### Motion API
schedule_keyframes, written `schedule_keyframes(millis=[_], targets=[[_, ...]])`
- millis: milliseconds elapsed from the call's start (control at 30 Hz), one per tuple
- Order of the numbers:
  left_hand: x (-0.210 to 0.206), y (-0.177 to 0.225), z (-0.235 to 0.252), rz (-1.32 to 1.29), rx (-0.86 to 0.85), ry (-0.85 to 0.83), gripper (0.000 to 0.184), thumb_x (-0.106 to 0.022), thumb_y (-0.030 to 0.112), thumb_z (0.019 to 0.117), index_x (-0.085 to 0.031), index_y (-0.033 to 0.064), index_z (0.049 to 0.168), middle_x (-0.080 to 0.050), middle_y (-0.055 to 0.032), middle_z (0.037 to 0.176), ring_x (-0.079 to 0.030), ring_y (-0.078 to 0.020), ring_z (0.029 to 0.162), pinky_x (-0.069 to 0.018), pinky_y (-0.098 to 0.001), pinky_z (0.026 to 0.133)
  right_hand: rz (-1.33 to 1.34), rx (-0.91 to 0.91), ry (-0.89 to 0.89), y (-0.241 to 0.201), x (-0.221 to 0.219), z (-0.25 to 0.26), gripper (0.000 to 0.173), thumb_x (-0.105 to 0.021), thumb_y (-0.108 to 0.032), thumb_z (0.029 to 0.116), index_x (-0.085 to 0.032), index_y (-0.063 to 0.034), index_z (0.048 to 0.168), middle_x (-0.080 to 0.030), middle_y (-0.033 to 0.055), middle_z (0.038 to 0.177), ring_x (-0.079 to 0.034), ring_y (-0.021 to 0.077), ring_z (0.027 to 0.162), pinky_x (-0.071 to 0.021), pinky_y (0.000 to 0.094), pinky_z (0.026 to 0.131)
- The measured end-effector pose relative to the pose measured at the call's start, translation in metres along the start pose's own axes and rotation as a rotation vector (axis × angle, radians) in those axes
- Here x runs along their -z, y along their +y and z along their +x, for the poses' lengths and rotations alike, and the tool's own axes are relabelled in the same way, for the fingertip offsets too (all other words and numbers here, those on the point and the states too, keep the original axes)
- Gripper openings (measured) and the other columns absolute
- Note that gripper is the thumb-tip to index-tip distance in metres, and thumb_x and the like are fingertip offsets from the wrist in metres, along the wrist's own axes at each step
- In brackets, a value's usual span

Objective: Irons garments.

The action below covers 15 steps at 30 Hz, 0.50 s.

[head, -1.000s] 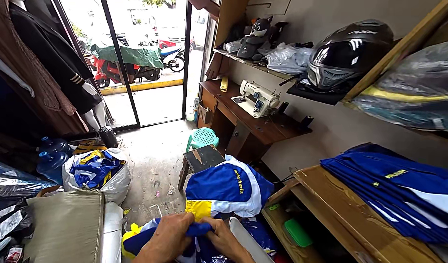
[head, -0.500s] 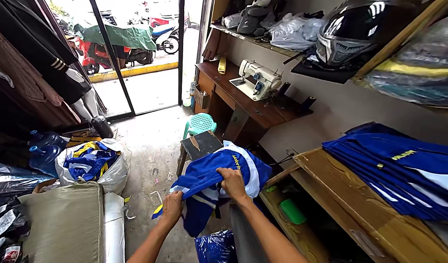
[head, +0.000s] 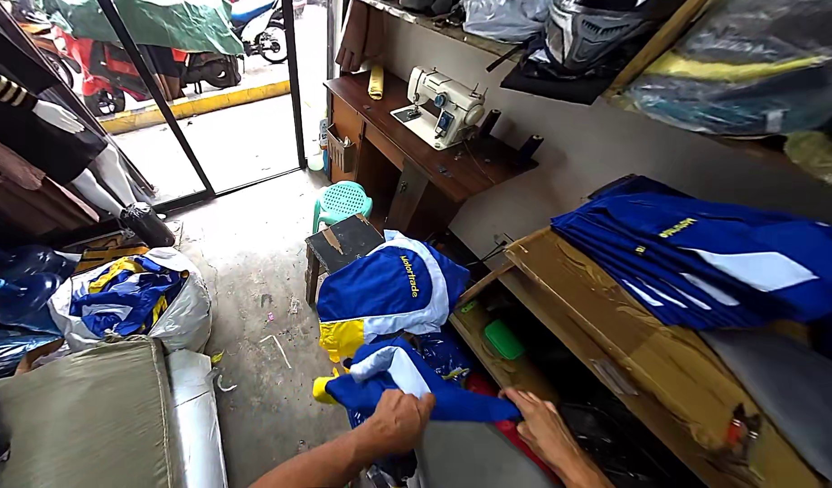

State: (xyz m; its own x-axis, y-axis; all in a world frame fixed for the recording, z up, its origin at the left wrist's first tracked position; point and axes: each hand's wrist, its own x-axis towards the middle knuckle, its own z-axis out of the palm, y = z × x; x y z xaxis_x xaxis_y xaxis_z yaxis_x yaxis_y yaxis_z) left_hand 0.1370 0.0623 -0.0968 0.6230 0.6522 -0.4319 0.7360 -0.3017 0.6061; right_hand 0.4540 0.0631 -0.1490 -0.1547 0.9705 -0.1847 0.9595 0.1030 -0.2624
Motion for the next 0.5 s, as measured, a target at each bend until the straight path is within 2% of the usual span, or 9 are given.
schedule_keyframes(millis=[100, 167, 233, 400, 433, 500], targets=[[-0.02, 0.038, -0.011, -0.005, -0.128, -0.267, 0.036, -0.053, 0.007, 0.1019, -0.056, 0.0038, 0.137, -0.069, -0.0286, 0.113, -0.065, -0.0488, 0.112, -0.0497, -0.0689, 0.092, -0.023, -0.016, -0.083, 0.026, 0.0, -0.043, 0.034, -0.072, 0.008, 0.0767, -0.075, -0.0029, 0.109, -0.073, 0.022, 0.105, -0.068, 0.0445, 0.106, -0.0464, 0.0644, 0.095], [-0.041, 0.049, -0.01, 0.007, -0.158, -0.368, 0.036, -0.053, 0.008, 0.1028, -0.056, 0.0027, 0.138, -0.068, -0.0299, 0.117, -0.063, -0.0497, 0.116, -0.0481, -0.0702, 0.094, -0.062, -0.064, -0.149, 0.041, 0.001, -0.069, 0.033, -0.072, 0.007, 0.079, -0.077, -0.0037, 0.11, -0.073, 0.022, 0.11, -0.066, 0.0437, 0.11, -0.0455, 0.0636, 0.096], [-0.059, 0.053, -0.007, 0.039, -0.135, -0.37, 0.034, -0.052, 0.011, 0.1031, -0.057, 0.0031, 0.136, -0.068, -0.0289, 0.118, -0.063, -0.0489, 0.116, -0.0482, -0.0701, 0.095, -0.075, -0.106, -0.162, 0.055, 0.004, -0.092, 0.032, -0.071, 0.006, 0.0799, -0.075, -0.0029, 0.11, -0.072, 0.0219, 0.111, -0.066, 0.0432, 0.112, -0.0458, 0.0628, 0.097], [-0.079, 0.071, -0.019, 0.101, -0.107, -0.297, 0.03, -0.048, 0.015, 0.1054, -0.06, 0.0019, 0.131, -0.069, -0.028, 0.11, -0.066, -0.0475, 0.11, -0.0502, -0.0669, 0.091, -0.091, -0.154, -0.122, 0.069, 0.019, -0.154, 0.028, -0.07, 0.007, 0.0803, -0.073, 0.0001, 0.107, -0.074, 0.0232, 0.105, -0.07, 0.0438, 0.104, -0.0479, 0.0631, 0.093], [-0.085, 0.074, -0.023, 0.118, -0.119, -0.298, 0.03, -0.048, 0.015, 0.1054, -0.06, 0.0019, 0.13, -0.069, -0.0279, 0.109, -0.066, -0.0473, 0.109, -0.0506, -0.0661, 0.09, -0.089, -0.178, -0.157, 0.067, 0.024, -0.168, 0.028, -0.071, 0.005, 0.0807, -0.074, -0.0001, 0.108, -0.073, 0.0238, 0.106, -0.069, 0.0449, 0.104, -0.0483, 0.0639, 0.092], [-0.098, 0.085, -0.04, 0.132, -0.131, -0.376, 0.031, -0.049, 0.014, 0.1055, -0.059, 0.002, 0.132, -0.068, -0.0288, 0.113, -0.065, -0.0481, 0.112, -0.0492, -0.0668, 0.094, -0.083, -0.245, -0.324, 0.055, 0.037, -0.198, 0.026, -0.069, -0.003, 0.0867, -0.075, -0.0038, 0.112, -0.073, 0.0253, 0.109, -0.069, 0.0476, 0.104, -0.0504, 0.0678, 0.088]])
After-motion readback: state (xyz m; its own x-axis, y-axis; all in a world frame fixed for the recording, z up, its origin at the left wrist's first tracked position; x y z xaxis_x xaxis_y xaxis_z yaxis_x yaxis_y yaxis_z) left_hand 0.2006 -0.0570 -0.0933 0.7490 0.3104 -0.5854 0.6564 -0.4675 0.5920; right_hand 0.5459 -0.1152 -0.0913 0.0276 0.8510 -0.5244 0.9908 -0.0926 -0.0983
